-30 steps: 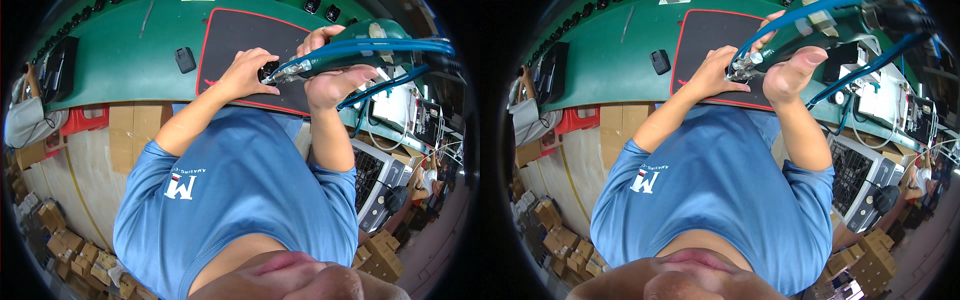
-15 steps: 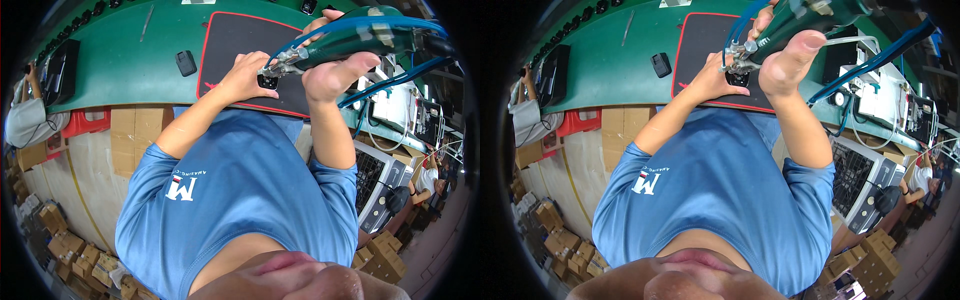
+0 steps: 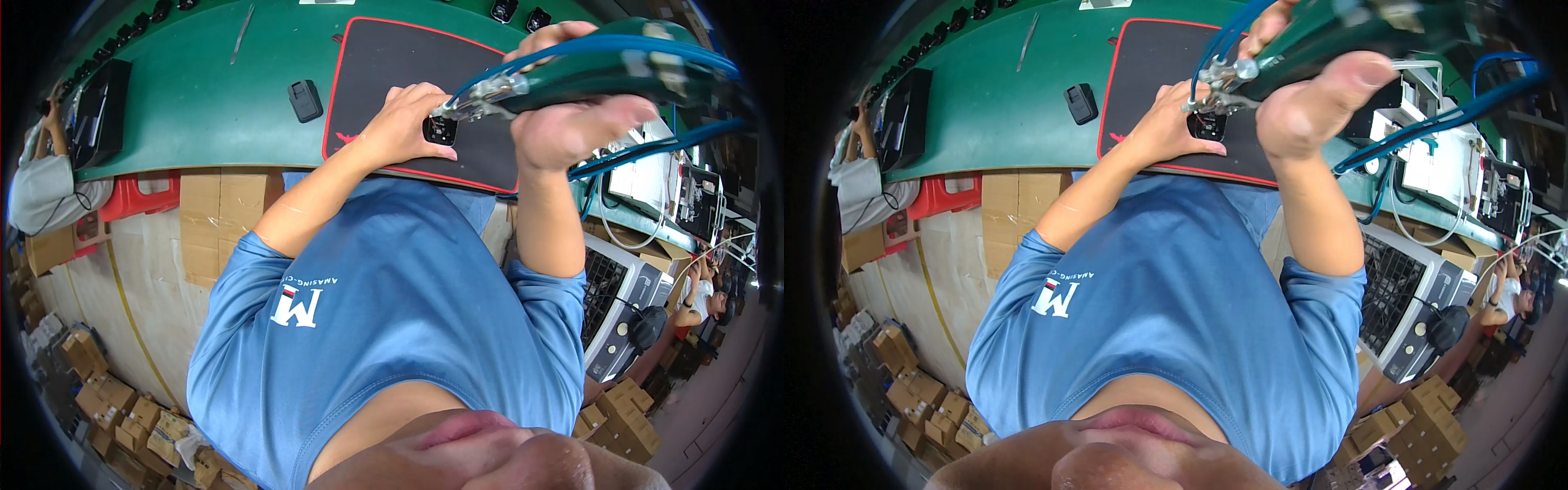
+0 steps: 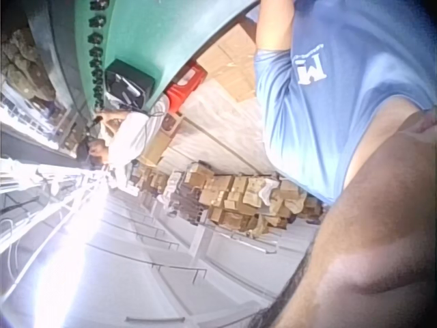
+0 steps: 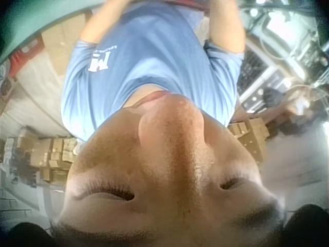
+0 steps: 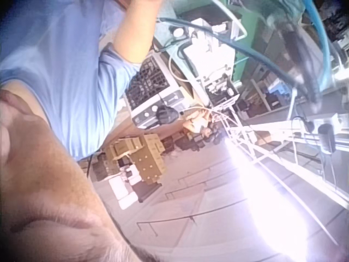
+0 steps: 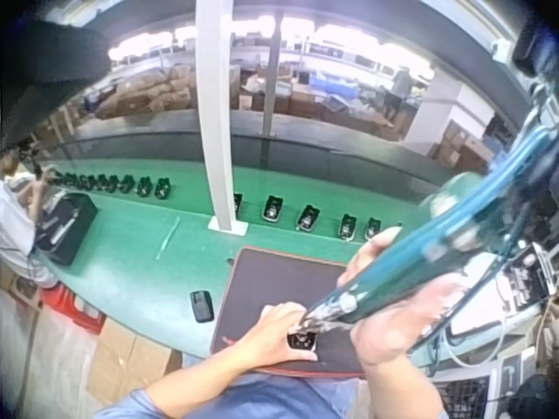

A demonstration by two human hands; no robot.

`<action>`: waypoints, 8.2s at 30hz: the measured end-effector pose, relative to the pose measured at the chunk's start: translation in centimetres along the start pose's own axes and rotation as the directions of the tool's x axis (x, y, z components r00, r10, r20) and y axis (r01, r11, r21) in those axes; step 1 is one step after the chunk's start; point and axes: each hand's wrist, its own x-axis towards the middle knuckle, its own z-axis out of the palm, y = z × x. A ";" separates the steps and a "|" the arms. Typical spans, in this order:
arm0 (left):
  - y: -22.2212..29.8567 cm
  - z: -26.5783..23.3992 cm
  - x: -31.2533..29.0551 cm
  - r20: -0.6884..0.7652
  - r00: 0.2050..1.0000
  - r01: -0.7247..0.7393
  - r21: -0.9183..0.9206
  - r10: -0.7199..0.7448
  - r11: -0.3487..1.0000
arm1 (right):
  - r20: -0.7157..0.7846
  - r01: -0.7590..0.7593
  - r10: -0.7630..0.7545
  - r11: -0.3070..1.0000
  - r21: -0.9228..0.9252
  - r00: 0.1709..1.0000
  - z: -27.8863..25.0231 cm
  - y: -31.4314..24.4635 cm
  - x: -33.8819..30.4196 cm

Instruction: The person fastens screws into electronic components using a pneumatic screwdriver.

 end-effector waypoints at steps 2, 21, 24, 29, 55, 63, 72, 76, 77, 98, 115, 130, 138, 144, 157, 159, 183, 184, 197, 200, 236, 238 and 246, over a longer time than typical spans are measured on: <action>-0.1 -0.1 -0.2 0.001 1.000 0.008 0.019 -0.008 1.000 | 0.061 0.025 -0.030 0.997 0.077 0.998 1.1 -2.3 1.4; 0.3 -0.1 -0.1 0.009 0.999 0.034 -0.029 -0.033 0.999 | 0.003 -0.085 0.085 0.991 -0.102 0.996 1.5 0.2 -2.4; 0.3 -0.1 -0.2 0.004 1.000 0.026 -0.038 -0.025 0.999 | 0.019 -0.101 0.104 0.986 -0.133 0.994 1.8 -0.3 -2.5; 0.1 -0.2 -0.1 -0.002 1.000 0.022 -0.057 -0.022 0.998 | 0.024 -0.158 0.163 0.975 -0.155 0.986 2.0 -0.3 -2.8; -22.8 -28.4 10.0 -0.100 0.867 0.355 0.812 -0.489 0.464 | 0.007 -0.161 0.161 0.987 -0.014 0.987 -5.7 -5.6 -4.7; -21.0 -25.9 10.4 0.046 0.929 0.235 0.692 -0.366 0.683 | 0.005 -0.117 0.117 0.992 0.037 0.993 -8.0 -6.7 -5.8; -20.6 -22.1 12.0 0.146 0.910 0.256 0.536 -0.387 0.805 | -0.007 -0.109 0.110 0.992 0.067 0.994 -7.3 -6.4 -6.4; -21.3 -23.1 10.0 -0.051 0.965 0.247 0.495 -0.256 0.833 | 0.018 -0.166 0.166 0.985 0.043 0.986 -7.1 -6.7 -6.2; -20.7 -24.0 9.1 -0.163 0.973 0.227 0.544 -0.163 0.808 | 0.021 -0.156 0.155 0.987 0.040 0.988 -7.0 -6.6 -6.0; 0.6 -1.1 -0.2 0.062 0.998 0.013 0.026 -0.014 1.000 | 0.118 -0.197 0.174 0.955 0.221 0.978 0.1 -1.5 -2.8; 0.8 -0.8 -0.2 0.047 0.998 0.038 -0.004 -0.038 0.999 | 0.065 -0.161 0.153 0.975 0.153 0.986 -0.7 -1.1 -3.1; 0.7 -0.9 -0.1 0.041 0.999 0.030 0.027 -0.031 0.999 | 0.200 -0.169 0.123 0.958 0.230 0.972 -0.5 -1.0 -1.7; 0.5 -0.7 -0.4 0.004 1.000 -0.004 0.019 0.003 1.000 | -0.029 -0.062 0.066 0.989 0.138 0.997 3.6 -3.9 -0.2; 0.5 -0.7 -0.5 0.003 1.000 0.020 0.034 -0.020 0.999 | -0.010 -0.140 0.140 0.983 -0.119 0.990 1.1 0.1 -2.1; 0.6 -0.5 -0.4 -0.020 1.000 0.012 0.017 -0.012 1.000 | 0.023 -0.107 0.105 0.991 0.075 0.994 0.7 1.2 -2.1; 0.5 -0.4 -0.3 -0.022 1.000 0.010 0.022 -0.009 1.000 | -0.073 -0.068 0.058 0.986 -0.152 0.996 2.2 -1.2 -1.1; 0.6 -0.4 -0.4 -0.034 0.999 0.005 0.040 -0.004 0.999 | 0.019 -0.123 0.126 0.985 -0.121 0.992 1.6 -0.3 -2.2; 0.6 -0.4 -0.4 -0.034 0.999 0.005 0.041 -0.004 0.999 | 0.019 -0.123 0.126 0.985 -0.121 0.992 1.5 -0.2 -2.2; 0.5 -0.4 -0.4 -0.022 1.000 0.018 0.038 -0.017 0.999 | 0.032 -0.116 0.118 0.993 -0.037 0.993 0.9 0.8 -2.5; 0.5 -0.3 -0.3 -0.023 1.000 0.020 0.033 -0.019 0.999 | 0.027 -0.111 0.113 0.992 -0.053 0.993 0.7 0.9 -2.5; 0.1 -1.2 -0.6 -0.009 0.999 0.032 0.010 -0.032 0.999 | 0.095 -0.084 0.081 0.996 0.018 0.992 1.3 -0.1 0.8; 0.7 -2.6 -0.7 0.131 0.988 0.077 -0.001 -0.076 0.997 | 0.258 -0.048 -0.041 0.943 0.329 0.965 0.1 -4.5 4.4; -7.3 -19.4 3.0 -0.207 0.956 0.286 0.501 -0.208 0.817 | -0.016 -0.092 0.091 0.970 -0.227 0.996 -1.5 -6.9 4.3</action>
